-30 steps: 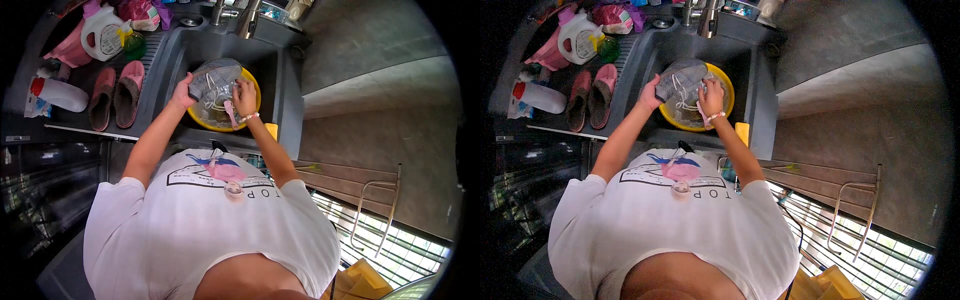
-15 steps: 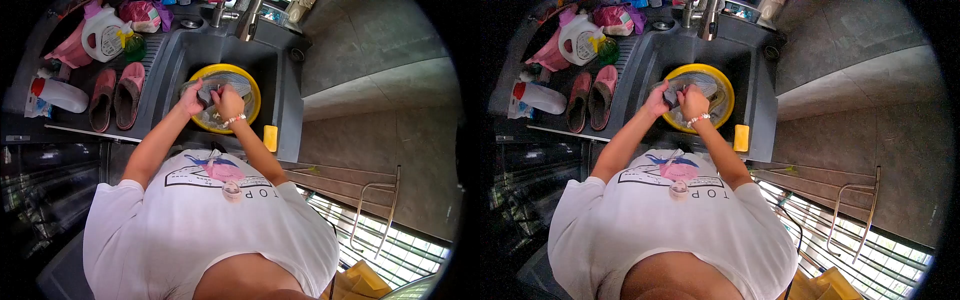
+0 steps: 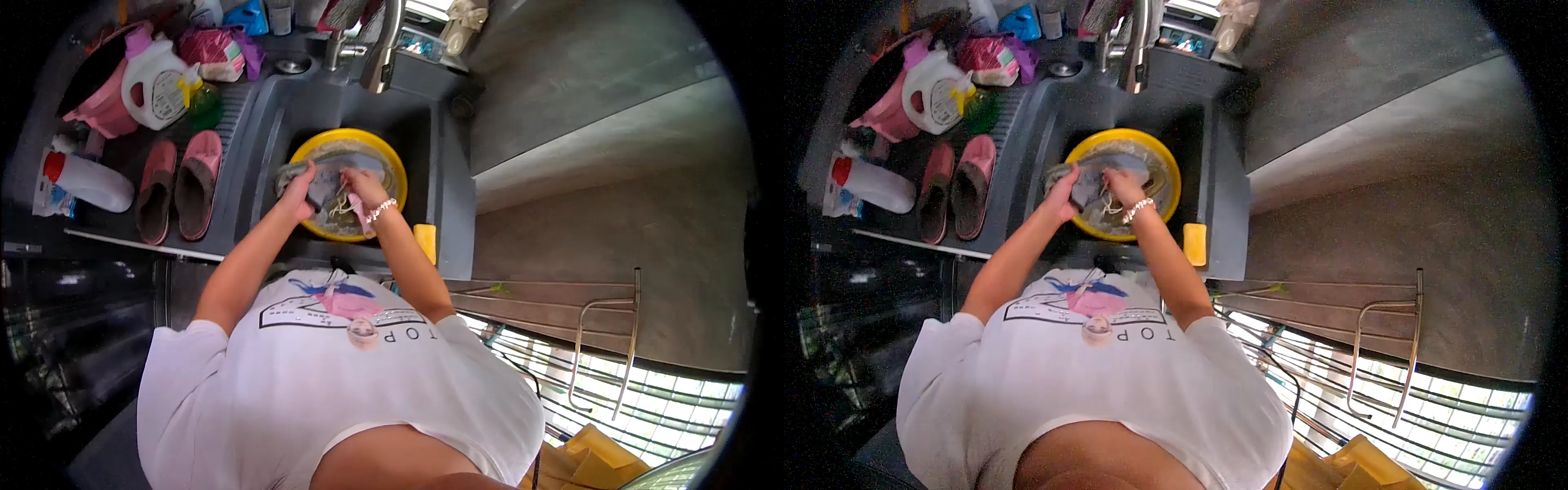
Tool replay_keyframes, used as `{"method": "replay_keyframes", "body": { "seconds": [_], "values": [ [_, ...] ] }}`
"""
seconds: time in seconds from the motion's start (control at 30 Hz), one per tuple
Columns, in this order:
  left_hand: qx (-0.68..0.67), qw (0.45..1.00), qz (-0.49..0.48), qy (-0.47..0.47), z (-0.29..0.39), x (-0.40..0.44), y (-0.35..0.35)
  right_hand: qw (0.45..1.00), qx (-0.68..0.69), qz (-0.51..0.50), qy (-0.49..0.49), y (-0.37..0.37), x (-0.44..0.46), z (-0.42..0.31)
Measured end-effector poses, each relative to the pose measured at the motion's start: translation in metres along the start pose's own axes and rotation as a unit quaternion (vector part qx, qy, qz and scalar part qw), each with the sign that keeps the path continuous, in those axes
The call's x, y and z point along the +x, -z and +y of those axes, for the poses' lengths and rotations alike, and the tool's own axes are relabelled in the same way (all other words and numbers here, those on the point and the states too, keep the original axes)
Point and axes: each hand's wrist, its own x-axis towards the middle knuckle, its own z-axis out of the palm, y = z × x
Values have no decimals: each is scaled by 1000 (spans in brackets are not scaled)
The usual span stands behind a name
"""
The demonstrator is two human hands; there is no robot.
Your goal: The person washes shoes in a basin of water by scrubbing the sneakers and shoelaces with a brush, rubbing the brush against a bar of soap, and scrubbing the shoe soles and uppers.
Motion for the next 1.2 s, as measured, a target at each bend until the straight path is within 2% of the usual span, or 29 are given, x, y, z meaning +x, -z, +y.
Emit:
{"method": "replay_keyframes", "body": {
  "seconds": [0.03, 0.07, 0.1, 0.13, 0.2, 0.27, 0.3, 0.33, 0.4, 0.43, 0.47, 0.5, 0.53, 0.57, 0.67, 0.7, 0.73, 0.8, 0.83, 0.87, 0.93, 1.0, 1.03, 1.07, 1.1, 1.13, 1.17, 1.2],
  "values": [
    [0, 1000, 9, 17, -2, -4, -3, 997, 51, -40, -34, 1, -6, -14],
    [-1, 999, 21, 34, 1, -5, -3, 998, 49, -38, -28, 1, -15, -25],
    [24, 998, -66, 7, -2, 9, 25, 985, 144, -77, -63, -2, -28, -40],
    [25, 997, -69, 6, -3, 10, 23, 960, 236, -117, -98, -3, -36, -49],
    [65, 997, 23, -47, -6, 12, 22, 957, 244, -127, -92, 0, -41, -61],
    [23, 997, 31, -67, -3, 20, 22, 869, 462, -176, -16, 1, -49, -75],
    [-18, 996, 45, -81, -3, 22, 24, 836, 498, -228, -11, 6, -46, -77],
    [-22, 995, 49, -82, -1, 23, 23, 837, 497, -228, -17, 6, -45, -78],
    [-28, 999, 34, -31, 8, 28, 21, 864, 473, -159, 60, -2, -47, -78],
    [-20, 999, 21, -40, 10, 28, 19, 858, 491, -134, 65, -8, -51, -81],
    [-25, 998, 30, -43, 12, 29, 16, 871, 446, -169, 113, -9, -55, -79],
    [-19, 998, 31, -49, 12, 31, 12, 925, 297, -158, 173, -4, -51, -74],
    [-12, 998, 30, -53, 13, 33, 16, 952, 140, -144, 231, -5, -54, -74],
    [-15, 998, 36, -54, 17, 35, 21, 959, 36, -142, 243, -6, -58, -73],
    [-10, 997, 54, -54, 15, 42, 34, 965, 117, -157, 173, 3, -61, -77],
    [4, 996, 59, -66, 16, 40, 33, 857, 423, -292, 27, 8, -58, -84],
    [18, 995, 64, -79, 17, 37, 32, 772, 554, -312, 6, 8, -57, -86],
    [52, 990, 104, -77, 14, 39, 30, 808, 586, -52, 48, -12, -67, -91],
    [87, 983, 142, -76, 14, 40, 30, 808, 585, -52, 46, -13, -65, -85],
    [86, 983, 144, -76, 13, 41, 32, 871, 460, -106, 135, -11, -61, -76],
    [43, 987, 129, -83, 10, 47, 40, 908, 320, -158, 219, -7, -60, -72],
    [35, 984, 152, -86, 11, 54, 52, 953, 195, -204, 109, 13, -61, -80],
    [31, 980, 175, -87, 10, 50, 50, 934, 286, -203, 61, 22, -57, -83],
    [29, 980, 177, -84, 6, 45, 47, 935, 287, -200, 58, 29, -52, -83],
    [73, 968, 227, -77, 7, 28, 25, 869, 421, -260, -17, 34, -47, -84],
    [116, 952, 275, -73, 9, 18, 12, 775, 540, -315, -89, 34, -46, -86],
    [116, 952, 275, -74, 6, 31, 28, 775, 540, -316, -89, 30, -47, -84],
    [98, 962, 244, -77, -1, 53, 58, 853, 461, -244, -1, 20, -54, -83]
  ]
}}
